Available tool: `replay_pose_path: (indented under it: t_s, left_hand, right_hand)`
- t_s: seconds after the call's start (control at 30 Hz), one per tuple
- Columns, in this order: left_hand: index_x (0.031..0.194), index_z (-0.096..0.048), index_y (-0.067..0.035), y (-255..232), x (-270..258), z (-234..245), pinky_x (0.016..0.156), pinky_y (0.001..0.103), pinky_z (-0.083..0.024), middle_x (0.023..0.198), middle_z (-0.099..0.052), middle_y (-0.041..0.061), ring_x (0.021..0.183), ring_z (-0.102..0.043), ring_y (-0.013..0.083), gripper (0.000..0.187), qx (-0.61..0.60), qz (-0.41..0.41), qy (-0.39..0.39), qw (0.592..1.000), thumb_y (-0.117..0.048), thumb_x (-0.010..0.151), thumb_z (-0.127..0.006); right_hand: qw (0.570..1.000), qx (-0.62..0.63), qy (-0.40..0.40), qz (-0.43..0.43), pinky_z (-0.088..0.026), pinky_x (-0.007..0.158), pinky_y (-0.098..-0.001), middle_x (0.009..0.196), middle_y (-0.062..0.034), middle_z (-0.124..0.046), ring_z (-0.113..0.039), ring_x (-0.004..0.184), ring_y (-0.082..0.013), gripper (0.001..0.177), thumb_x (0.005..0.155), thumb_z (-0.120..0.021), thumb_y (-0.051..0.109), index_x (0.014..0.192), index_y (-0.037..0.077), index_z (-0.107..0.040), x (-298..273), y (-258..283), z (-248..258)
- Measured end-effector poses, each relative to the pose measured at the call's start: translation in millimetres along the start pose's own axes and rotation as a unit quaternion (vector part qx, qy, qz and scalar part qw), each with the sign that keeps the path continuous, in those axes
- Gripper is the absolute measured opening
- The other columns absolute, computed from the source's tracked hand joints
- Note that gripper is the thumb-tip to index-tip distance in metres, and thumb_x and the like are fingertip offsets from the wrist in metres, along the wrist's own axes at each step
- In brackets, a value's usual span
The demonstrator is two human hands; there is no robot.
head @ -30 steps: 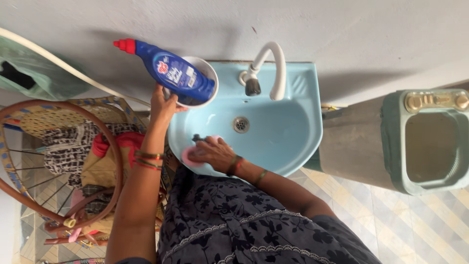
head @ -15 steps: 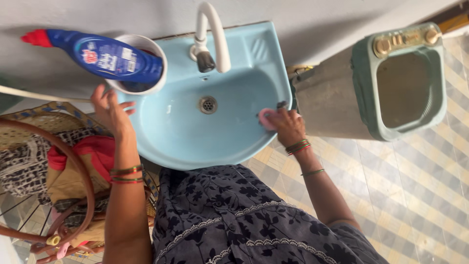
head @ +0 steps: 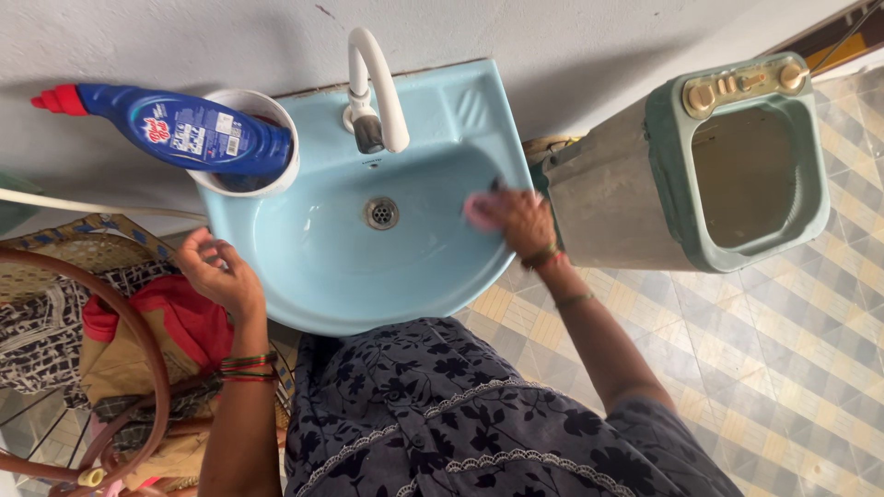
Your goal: The person cleans a light blue sink using a pink cloth and a blue cleaning liquid. They wipe the sink basin and faucet, apply the cleaning liquid, and continue scrubbing the surface.
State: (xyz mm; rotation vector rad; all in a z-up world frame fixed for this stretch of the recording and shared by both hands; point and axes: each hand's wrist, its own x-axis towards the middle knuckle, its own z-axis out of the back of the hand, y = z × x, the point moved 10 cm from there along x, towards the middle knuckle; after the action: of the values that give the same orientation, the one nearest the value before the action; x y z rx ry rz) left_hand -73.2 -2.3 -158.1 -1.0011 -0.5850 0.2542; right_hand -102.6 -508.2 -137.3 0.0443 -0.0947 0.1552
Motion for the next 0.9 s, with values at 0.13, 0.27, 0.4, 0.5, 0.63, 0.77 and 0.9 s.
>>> replay_pose_path:
  t_s: [0.13, 0.27, 0.4, 0.5, 0.63, 0.77, 0.9]
  left_hand:
    - [0.125, -0.056, 0.000, -19, -11, -1, 0.088, 0.039, -0.047, 0.122, -0.051, 0.014, 0.107, -0.053, 0.0249, 0.025, 0.055, -0.085, -0.002, 0.995, 0.000, 0.100, -0.060]
    - [0.119, -0.058, -0.001, -20, -9, -6, 0.089, 0.040, -0.047, 0.116, -0.052, 0.012, 0.107, -0.051, 0.0261, 0.019, 0.065, -0.115, -0.007, 0.991, -0.003, 0.101, -0.058]
    - [0.117, -0.060, -0.001, -14, -9, -7, 0.087, 0.041, -0.046, 0.113, -0.053, 0.011, 0.104, -0.051, 0.0254, 0.016, 0.074, -0.119, -0.016, 0.990, -0.004, 0.102, -0.057]
    - [0.117, -0.060, -0.001, -13, -9, -6, 0.086, 0.041, -0.046, 0.112, -0.053, 0.012, 0.103, -0.051, 0.0260, 0.015, 0.069, -0.111, -0.013, 0.991, -0.004, 0.103, -0.056]
    - [0.118, -0.059, 0.000, -18, -8, -8, 0.087, 0.042, -0.046, 0.114, -0.054, 0.013, 0.105, -0.052, 0.0273, 0.017, 0.080, -0.115, -0.009, 0.990, -0.005, 0.102, -0.057]
    - [0.118, -0.057, 0.000, -20, -8, -7, 0.088, 0.043, -0.047, 0.115, -0.052, 0.014, 0.106, -0.052, 0.0280, 0.016, 0.079, -0.097, 0.003, 0.992, -0.006, 0.104, -0.057]
    - [0.119, -0.057, 0.001, -24, -8, -7, 0.089, 0.044, -0.047, 0.115, -0.052, 0.015, 0.108, -0.051, 0.0291, 0.016, 0.086, -0.096, 0.014, 0.992, -0.005, 0.104, -0.057]
  right_hand:
    - [0.988, 0.069, -0.129, -0.058, -0.047, 0.093, -0.0544, 0.141, -0.0109, -0.053, -0.051, 0.123, -0.0400, 0.065, 0.077, -0.069, 0.005, 0.137, 0.030, -0.062, 52, -43, 13]
    - [0.977, -0.020, -0.107, -0.182, -0.041, 0.096, -0.0592, 0.142, -0.0139, -0.048, -0.048, 0.123, -0.0437, 0.067, 0.080, -0.071, 0.010, 0.143, 0.027, -0.056, 131, -72, -23]
    - [0.965, -0.137, -0.121, -0.186, -0.042, 0.095, -0.0588, 0.146, -0.0160, -0.047, -0.049, 0.124, -0.0427, 0.060, 0.082, -0.069, 0.016, 0.139, 0.027, -0.056, 179, -55, -44]
    - [0.987, -0.045, -0.100, -0.113, -0.041, 0.093, -0.0598, 0.140, -0.0168, -0.050, -0.049, 0.122, -0.0426, 0.063, 0.077, -0.069, 0.019, 0.139, 0.021, -0.057, 193, -13, -55]
    - [0.988, 0.119, 0.070, 0.075, -0.046, 0.111, -0.0480, 0.136, -0.0131, -0.061, -0.055, 0.120, -0.0383, 0.027, 0.097, -0.062, 0.018, 0.124, 0.020, -0.069, 195, 32, -75]
    - [0.969, 0.222, 0.091, 0.062, -0.049, 0.105, -0.0452, 0.123, -0.0118, -0.067, -0.062, 0.118, -0.0370, 0.030, 0.093, -0.065, 0.026, 0.123, 0.021, -0.070, 213, 11, -42]
    - [0.987, 0.119, -0.022, -0.108, -0.050, 0.088, -0.0579, 0.132, -0.0173, -0.056, -0.052, 0.117, -0.0476, 0.056, 0.081, -0.066, 0.018, 0.136, 0.023, -0.062, 219, 2, -15]
